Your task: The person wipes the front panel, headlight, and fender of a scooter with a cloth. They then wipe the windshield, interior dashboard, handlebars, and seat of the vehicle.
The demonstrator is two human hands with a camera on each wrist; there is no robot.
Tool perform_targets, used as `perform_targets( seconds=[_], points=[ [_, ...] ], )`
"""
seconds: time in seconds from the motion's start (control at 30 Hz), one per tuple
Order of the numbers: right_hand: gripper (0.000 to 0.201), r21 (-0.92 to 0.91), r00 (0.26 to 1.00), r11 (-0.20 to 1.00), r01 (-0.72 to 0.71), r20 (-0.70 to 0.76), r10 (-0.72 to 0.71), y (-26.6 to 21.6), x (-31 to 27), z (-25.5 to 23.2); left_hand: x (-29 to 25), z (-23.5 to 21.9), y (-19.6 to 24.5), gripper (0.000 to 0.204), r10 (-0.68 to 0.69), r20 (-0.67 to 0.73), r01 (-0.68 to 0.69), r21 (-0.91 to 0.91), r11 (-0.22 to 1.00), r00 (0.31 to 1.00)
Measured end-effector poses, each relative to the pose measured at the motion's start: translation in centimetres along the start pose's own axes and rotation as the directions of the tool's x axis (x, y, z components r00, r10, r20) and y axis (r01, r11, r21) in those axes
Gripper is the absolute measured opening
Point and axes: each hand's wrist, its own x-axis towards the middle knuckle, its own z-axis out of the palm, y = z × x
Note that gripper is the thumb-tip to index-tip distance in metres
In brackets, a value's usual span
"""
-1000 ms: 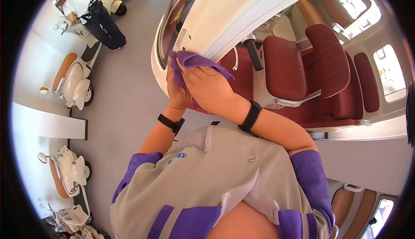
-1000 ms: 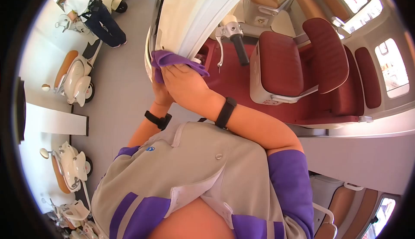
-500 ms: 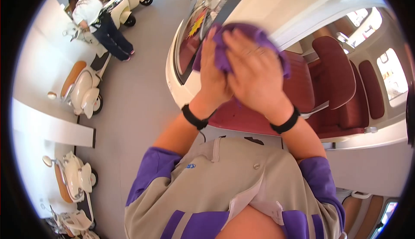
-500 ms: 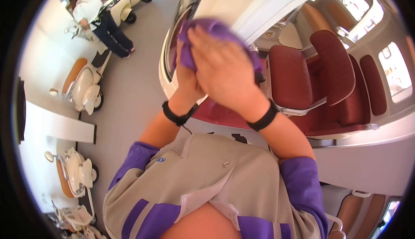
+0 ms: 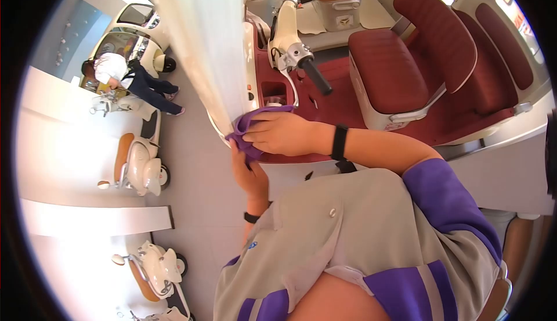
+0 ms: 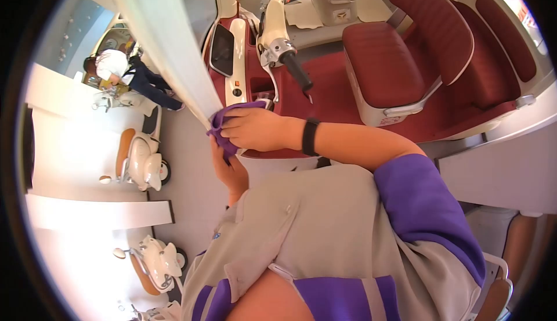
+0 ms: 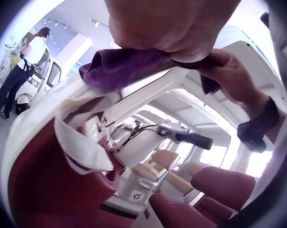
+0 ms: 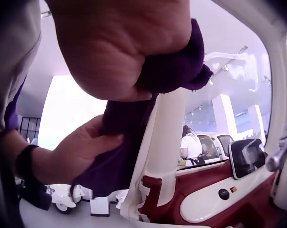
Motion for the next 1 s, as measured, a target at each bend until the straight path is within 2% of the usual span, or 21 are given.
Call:
perform_targets(
  seconds=[0.03, 0.07, 0.13, 0.17, 0.23, 0.27, 0.33, 0.37, 0.4, 0.43, 0.5, 0.57, 0.67, 0.77, 0.8, 0.87, 0.9, 0.93, 0.97, 1.0],
  points=[
    [0.032, 0.003, 0.999, 1.0, 0.027, -0.023, -0.027, 0.6, -1.1, -1.1, -0.5, 1.0, 1.3, 0.032, 0.102, -0.018, -0.101, 0.052, 0.994, 0.995],
    [0.031, -0.002, 0.994, 1.0, -0.011, -0.106, 0.01, 1.6, -2.3, -1.9, -0.8, 1.9, 2.3, 0.032, 0.199, -0.035, -0.194, 0.104, 0.975, 0.979],
    [0.03, 0.022, 0.967, 0.997, -0.077, -0.241, 0.08, 4.1, -5.0, -3.1, 2.4, 5.2, 5.6, 0.033, 0.306, 0.035, -0.307, 0.186, 0.933, 0.952],
    [0.033, -0.011, 0.978, 0.984, -0.179, -0.113, 0.177, 5.2, -6.2, -3.8, 4.1, 7.1, 6.3, 0.032, 0.263, 0.108, -0.279, 0.183, 0.943, 0.959],
    [0.036, 0.009, 0.913, 0.918, -0.397, -0.102, 0.396, 7.7, -9.4, -2.6, 6.9, 11.6, 5.0, 0.03, 0.165, 0.198, -0.19, 0.113, 0.975, 0.966],
    [0.038, 0.247, 0.856, 0.841, -0.482, -0.071, 0.511, 8.1, -11.1, -1.0, 8.1, 13.6, 4.6, 0.031, 0.127, 0.242, -0.146, 0.06, 0.988, 0.962],
    [0.042, 0.645, 0.721, 0.53, -0.55, 0.046, 0.692, 9.3, -13.2, 1.1, 8.1, 16.7, 5.6, 0.032, 0.014, 0.247, -0.035, 0.084, 0.996, 0.969],
    [0.043, 0.688, 0.711, 0.496, -0.529, 0.041, 0.702, 9.6, -13.8, 1.3, 8.4, 17.8, 6.1, 0.033, -0.036, 0.248, 0.012, 0.098, 0.995, 0.968],
    [0.044, 0.733, 0.703, 0.456, -0.505, 0.043, 0.71, 9.1, -14.3, 0.9, 8.0, 18.3, 7.0, 0.034, -0.029, 0.272, -0.021, 0.18, 0.983, 0.962],
    [0.045, 0.779, 0.696, 0.405, -0.479, 0.055, 0.716, 8.4, -14.6, 0.7, 7.1, 18.7, 7.9, 0.035, -0.051, 0.25, 0.011, 0.156, 0.988, 0.967],
    [0.045, 0.757, 0.7, 0.379, -0.532, 0.142, 0.7, 8.5, -15.3, -0.5, 5.3, 19.2, 9.4, 0.038, -0.096, 0.204, 0.074, 0.113, 0.991, 0.974],
    [0.043, 0.734, 0.692, 0.346, -0.584, 0.228, 0.684, 8.7, -15.3, -1.9, 4.5, 18.4, 10.7, 0.042, -0.177, 0.243, 0.146, 0.141, 0.979, 0.954],
    [0.044, 0.688, 0.756, 0.493, -0.532, 0.125, 0.643, 10.1, -15.1, 1.3, 5.7, 19.0, 10.8, 0.041, -0.212, 0.241, 0.169, 0.187, 0.968, 0.947],
    [0.045, 0.874, 0.64, 0.11, -0.473, 0.255, 0.725, 10.9, -14.1, 4.2, 6.6, 19.5, 10.4, 0.038, -0.253, 0.235, 0.202, 0.223, 0.954, 0.938],
    [0.045, 0.913, 0.641, 0.001, -0.408, 0.286, 0.713, 11.0, -14.3, 4.3, 6.7, 20.0, 10.6, 0.035, -0.276, 0.219, 0.226, 0.228, 0.947, 0.936],
    [0.045, 0.939, 0.657, -0.221, -0.265, 0.344, 0.671, 11.3, -15.0, 3.7, 6.1, 21.4, 11.3, 0.035, -0.187, 0.218, 0.087, 0.398, 0.913, 0.958],
    [0.042, 0.913, 0.613, -0.36, -0.192, 0.398, 0.682, 11.7, -15.6, 3.3, 5.7, 22.2, 11.7, 0.035, -0.139, 0.224, 0.016, 0.475, 0.88, 0.965],
    [0.038, 0.866, 0.57, -0.488, -0.11, 0.457, 0.682, 11.9, -16.3, 2.9, 5.4, 22.9, 12.2, 0.033, -0.005, 0.292, -0.153, 0.515, 0.844, 0.957],
    [0.035, 0.8, 0.529, -0.599, -0.02, 0.517, 0.673, 12.1, -17.0, 2.5, 5.2, 22.9, 12.4, 0.032, 0.029, 0.385, -0.248, 0.535, 0.808, 0.922],
    [0.036, 0.82, 0.497, -0.565, -0.092, 0.53, 0.687, 12.2, -17.7, 2.3, 5.1, 22.9, 12.4, 0.031, 0.061, 0.477, -0.346, 0.538, 0.768, 0.877]
  ],
)
